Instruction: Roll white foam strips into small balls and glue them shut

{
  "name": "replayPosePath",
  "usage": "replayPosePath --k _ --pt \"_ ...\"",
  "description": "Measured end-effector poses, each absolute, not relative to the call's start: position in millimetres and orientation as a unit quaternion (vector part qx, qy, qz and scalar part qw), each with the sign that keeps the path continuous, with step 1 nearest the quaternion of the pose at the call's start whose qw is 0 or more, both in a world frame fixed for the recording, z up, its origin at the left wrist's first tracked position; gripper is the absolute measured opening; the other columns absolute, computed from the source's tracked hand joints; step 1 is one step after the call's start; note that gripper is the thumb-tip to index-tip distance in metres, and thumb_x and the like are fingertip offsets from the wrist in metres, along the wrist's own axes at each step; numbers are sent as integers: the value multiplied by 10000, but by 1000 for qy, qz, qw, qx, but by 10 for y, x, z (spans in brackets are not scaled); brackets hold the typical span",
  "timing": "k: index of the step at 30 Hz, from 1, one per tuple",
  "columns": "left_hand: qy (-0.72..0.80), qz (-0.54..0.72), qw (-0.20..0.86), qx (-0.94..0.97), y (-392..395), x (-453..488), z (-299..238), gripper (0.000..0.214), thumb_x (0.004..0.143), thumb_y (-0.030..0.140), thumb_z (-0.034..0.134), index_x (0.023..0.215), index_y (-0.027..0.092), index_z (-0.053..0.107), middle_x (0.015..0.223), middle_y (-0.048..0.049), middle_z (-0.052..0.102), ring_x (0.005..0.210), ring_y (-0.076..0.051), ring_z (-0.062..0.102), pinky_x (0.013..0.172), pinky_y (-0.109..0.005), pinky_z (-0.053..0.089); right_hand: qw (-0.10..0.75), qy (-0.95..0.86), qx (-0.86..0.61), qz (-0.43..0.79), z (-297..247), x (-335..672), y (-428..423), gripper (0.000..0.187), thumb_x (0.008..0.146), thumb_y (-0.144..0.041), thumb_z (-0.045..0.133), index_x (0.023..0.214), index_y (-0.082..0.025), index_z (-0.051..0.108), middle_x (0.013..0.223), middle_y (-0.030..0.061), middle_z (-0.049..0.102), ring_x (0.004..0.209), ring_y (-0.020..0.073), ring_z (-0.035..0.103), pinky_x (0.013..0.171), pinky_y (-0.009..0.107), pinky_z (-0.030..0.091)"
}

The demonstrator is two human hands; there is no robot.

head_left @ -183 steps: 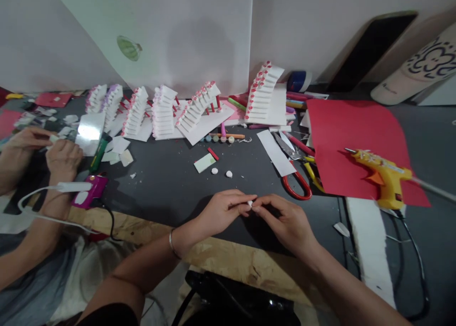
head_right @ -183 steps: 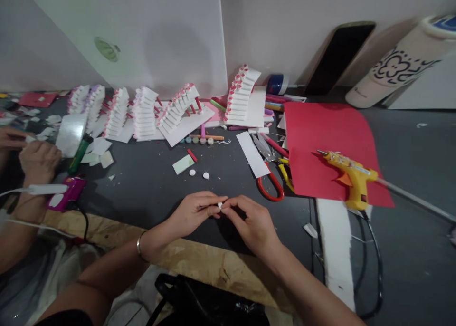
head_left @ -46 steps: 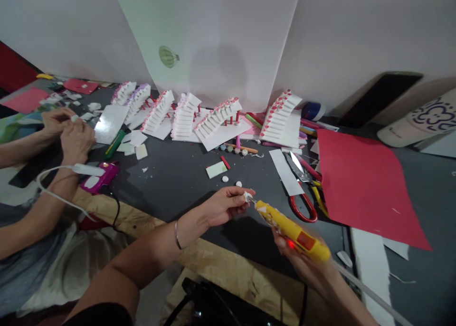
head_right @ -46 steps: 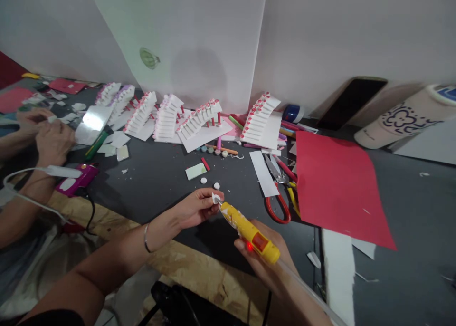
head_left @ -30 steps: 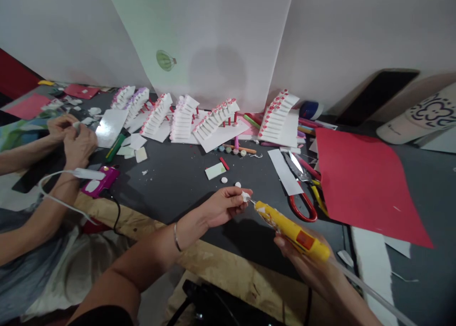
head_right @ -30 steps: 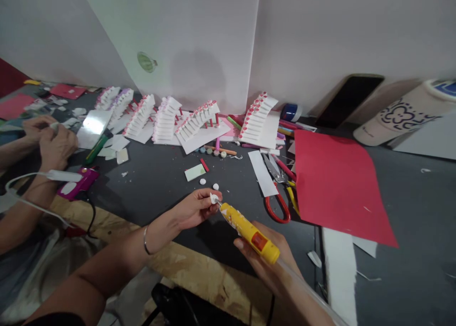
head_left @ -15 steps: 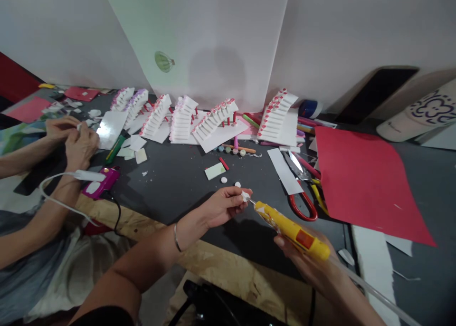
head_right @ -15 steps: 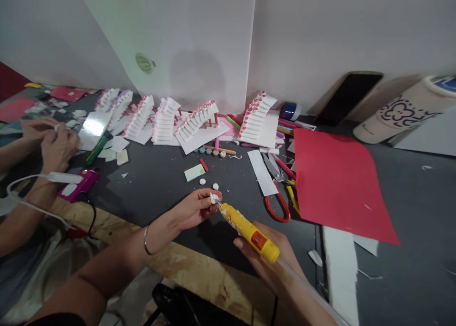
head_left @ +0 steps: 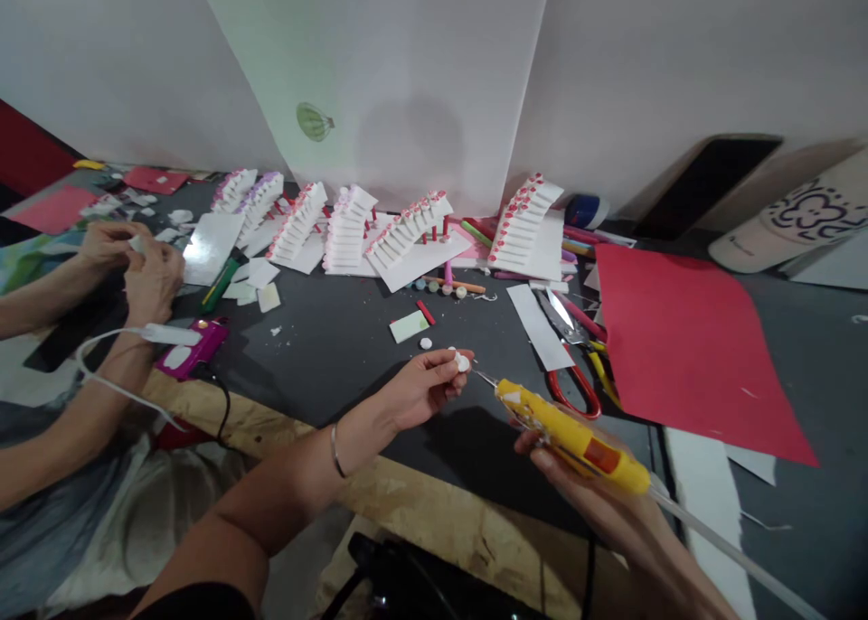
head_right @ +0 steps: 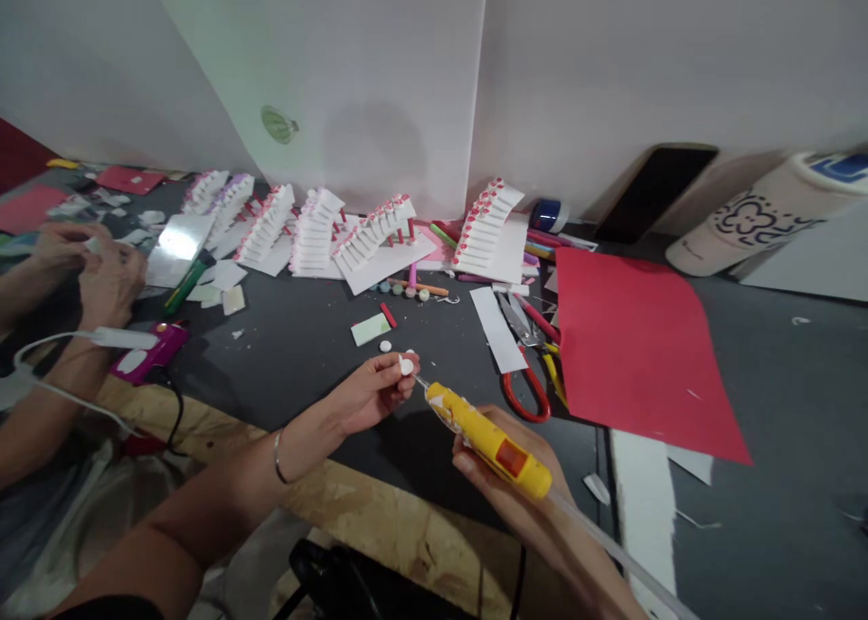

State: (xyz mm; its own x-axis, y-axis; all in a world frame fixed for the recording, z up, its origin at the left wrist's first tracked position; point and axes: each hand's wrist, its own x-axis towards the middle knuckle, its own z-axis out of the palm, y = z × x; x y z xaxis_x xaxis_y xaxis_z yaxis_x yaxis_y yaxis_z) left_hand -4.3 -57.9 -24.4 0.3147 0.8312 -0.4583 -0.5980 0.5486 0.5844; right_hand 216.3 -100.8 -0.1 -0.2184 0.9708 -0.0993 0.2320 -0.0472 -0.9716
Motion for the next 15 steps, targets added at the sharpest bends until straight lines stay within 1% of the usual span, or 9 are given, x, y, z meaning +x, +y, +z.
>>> replayPosePath --k 2,4,7,9,11,12,14,15 --pt "378 448 795 153 -575 -39 -238 319 609 253 884 844 109 723 663 3 561 569 -45 477 505 -168 323 372 -598 -494 509 13 2169 -1018 267 733 -472 708 811 -217 686 795 70 695 711 203 653 644 294 541" --pt "383 444 796 152 -572 -34 -238 313 618 257 879 847 110 723 653 9 550 554 -37 458 488 -165 303 382 -587 -492 517 -2 2190 -1038 273 724 -470 711 826 -220 673 743 49 673 616 173 622 559 272 519" --pt "383 450 794 144 -566 -30 -253 340 585 245 895 845 107 726 670 10 555 561 -33 461 498 -162 312 414 -495 -536 545 -30 2236 -1054 313 691 -495 729 779 -213 626 602 9 609 439 126 516 393 242 426" --pt "378 458 793 139 -563 -32 -269 365 557 235 908 846 103 728 709 1 573 577 -33 472 508 -163 318 460 -411 -562 550 -4 2280 -1016 339 713 -531 694 765 -210 597 544 -15 554 376 101 449 330 219 347" --pt "372 462 793 138 -561 -36 -287 367 563 229 905 856 97 728 734 -8 584 589 -35 477 512 -169 314 514 -348 -559 550 56 2349 -920 349 764 -561 631 800 -215 594 534 -37 501 356 75 389 310 196 273" --pt "371 464 792 140 -560 -39 -295 360 573 225 900 861 94 727 738 -11 586 593 -36 477 514 -173 312 542 -324 -547 550 88 2396 -852 358 789 -576 600 826 -220 601 544 -42 482 363 65 367 311 190 255" --pt "373 466 789 147 -556 -42 -307 345 592 218 889 868 90 727 726 -11 582 596 -39 473 518 -182 308 598 -275 -531 534 128 2515 -697 363 798 -589 605 826 -227 604 590 -40 475 416 65 387 325 183 257" --pt "376 465 787 152 -554 -42 -309 338 599 217 885 869 89 727 712 -9 576 594 -41 470 519 -186 305 625 -246 -527 521 129 2583 -622 396 790 -618 605 807 -222 601 615 -36 478 439 63 393 330 181 261"
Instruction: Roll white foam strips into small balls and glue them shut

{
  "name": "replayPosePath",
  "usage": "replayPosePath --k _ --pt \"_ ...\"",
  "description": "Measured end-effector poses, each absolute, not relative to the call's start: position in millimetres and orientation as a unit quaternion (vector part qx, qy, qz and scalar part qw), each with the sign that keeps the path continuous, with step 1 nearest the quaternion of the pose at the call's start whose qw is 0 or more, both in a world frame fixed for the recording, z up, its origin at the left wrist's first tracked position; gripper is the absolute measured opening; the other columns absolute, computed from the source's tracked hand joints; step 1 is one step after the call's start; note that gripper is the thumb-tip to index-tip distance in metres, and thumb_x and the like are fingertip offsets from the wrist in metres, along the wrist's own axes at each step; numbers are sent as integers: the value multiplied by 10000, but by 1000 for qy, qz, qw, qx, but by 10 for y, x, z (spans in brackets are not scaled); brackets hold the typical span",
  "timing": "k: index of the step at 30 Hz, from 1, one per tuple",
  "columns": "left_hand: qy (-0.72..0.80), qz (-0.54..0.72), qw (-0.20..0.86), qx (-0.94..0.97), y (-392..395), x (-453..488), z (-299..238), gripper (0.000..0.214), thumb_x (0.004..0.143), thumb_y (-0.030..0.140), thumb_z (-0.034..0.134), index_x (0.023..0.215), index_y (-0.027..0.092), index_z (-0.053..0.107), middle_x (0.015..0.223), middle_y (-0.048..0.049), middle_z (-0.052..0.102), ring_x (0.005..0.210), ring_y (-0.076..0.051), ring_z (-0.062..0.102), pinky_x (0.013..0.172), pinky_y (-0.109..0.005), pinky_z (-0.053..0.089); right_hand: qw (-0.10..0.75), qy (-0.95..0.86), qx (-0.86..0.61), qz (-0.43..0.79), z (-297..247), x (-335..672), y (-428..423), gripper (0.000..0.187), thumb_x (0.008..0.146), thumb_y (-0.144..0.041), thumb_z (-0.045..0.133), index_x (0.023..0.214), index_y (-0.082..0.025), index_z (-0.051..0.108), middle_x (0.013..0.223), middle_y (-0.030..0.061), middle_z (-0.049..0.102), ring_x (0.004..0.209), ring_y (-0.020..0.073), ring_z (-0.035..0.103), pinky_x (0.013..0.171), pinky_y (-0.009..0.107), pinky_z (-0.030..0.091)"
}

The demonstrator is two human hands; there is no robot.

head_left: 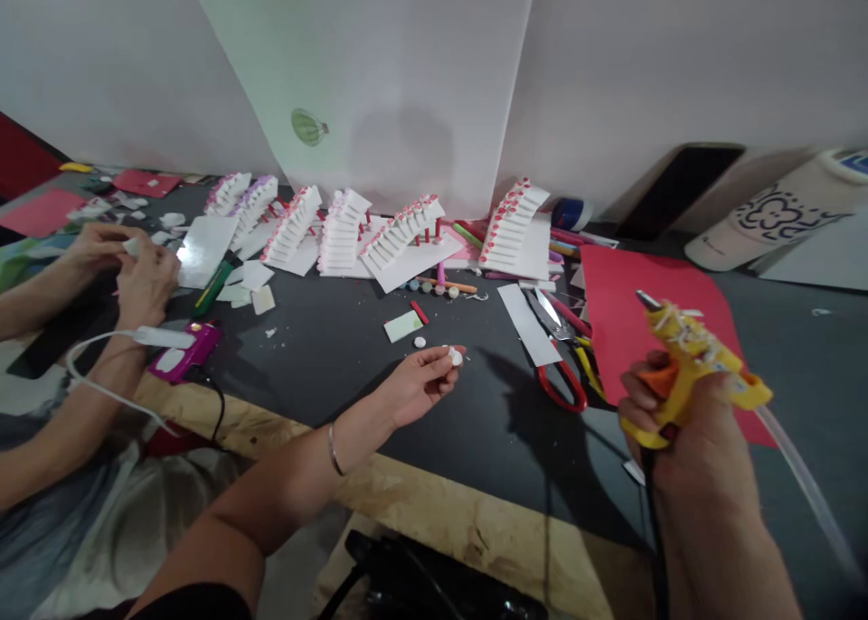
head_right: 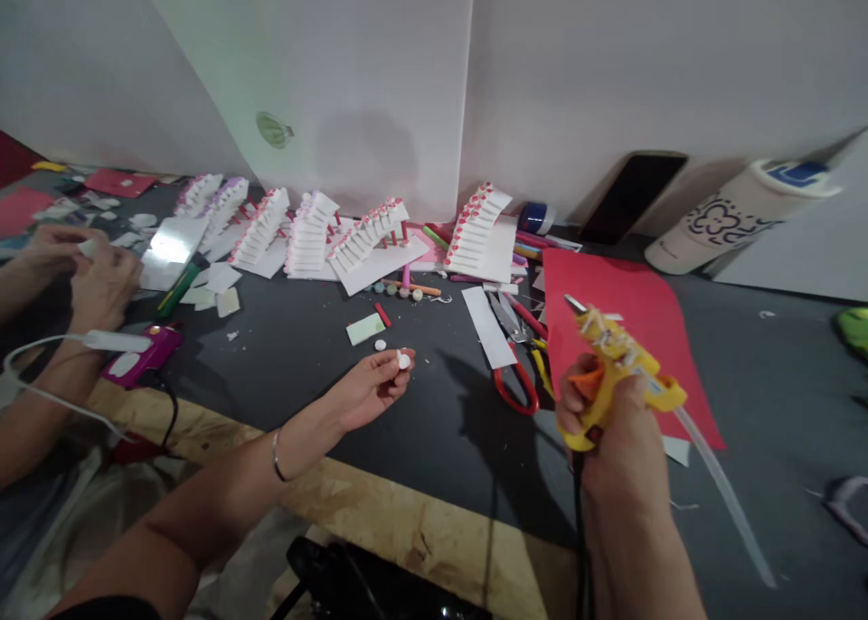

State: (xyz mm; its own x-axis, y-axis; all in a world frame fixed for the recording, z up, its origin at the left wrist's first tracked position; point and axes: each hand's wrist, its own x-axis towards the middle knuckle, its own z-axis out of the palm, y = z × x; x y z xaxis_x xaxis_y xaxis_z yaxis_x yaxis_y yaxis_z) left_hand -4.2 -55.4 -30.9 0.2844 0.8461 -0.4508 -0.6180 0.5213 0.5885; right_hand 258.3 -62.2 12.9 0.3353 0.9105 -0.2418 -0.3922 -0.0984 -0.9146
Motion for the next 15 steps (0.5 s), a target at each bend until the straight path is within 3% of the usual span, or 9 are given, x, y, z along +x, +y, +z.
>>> replayPosePath --k 4,8,15 --pt "393 460 776 178 -541 -42 -296 321 611 218 876 862 83 728 664 0 555 581 -41 457 511 -184 296 626 -175 -549 525 37 2847 -445 428 790 -640 603 799 -213 577 655 -32 525 523 81 509 448 203 411" --pt "397 465 771 175 -512 -57 -281 348 586 232 892 858 91 727 665 0 562 573 -37 452 500 -162 308 578 -183 -624 493 -72 3043 -509 520 615 -680 730 832 -226 598 674 -18 607 549 119 578 483 243 498" --pt "350 461 794 184 -516 -63 -260 298 632 208 864 866 94 720 746 -19 585 589 -40 443 495 -166 321 445 -296 -677 506 -182 3284 -593 581 439 -657 833 676 -187 587 533 -6 581 439 103 491 374 213 384"
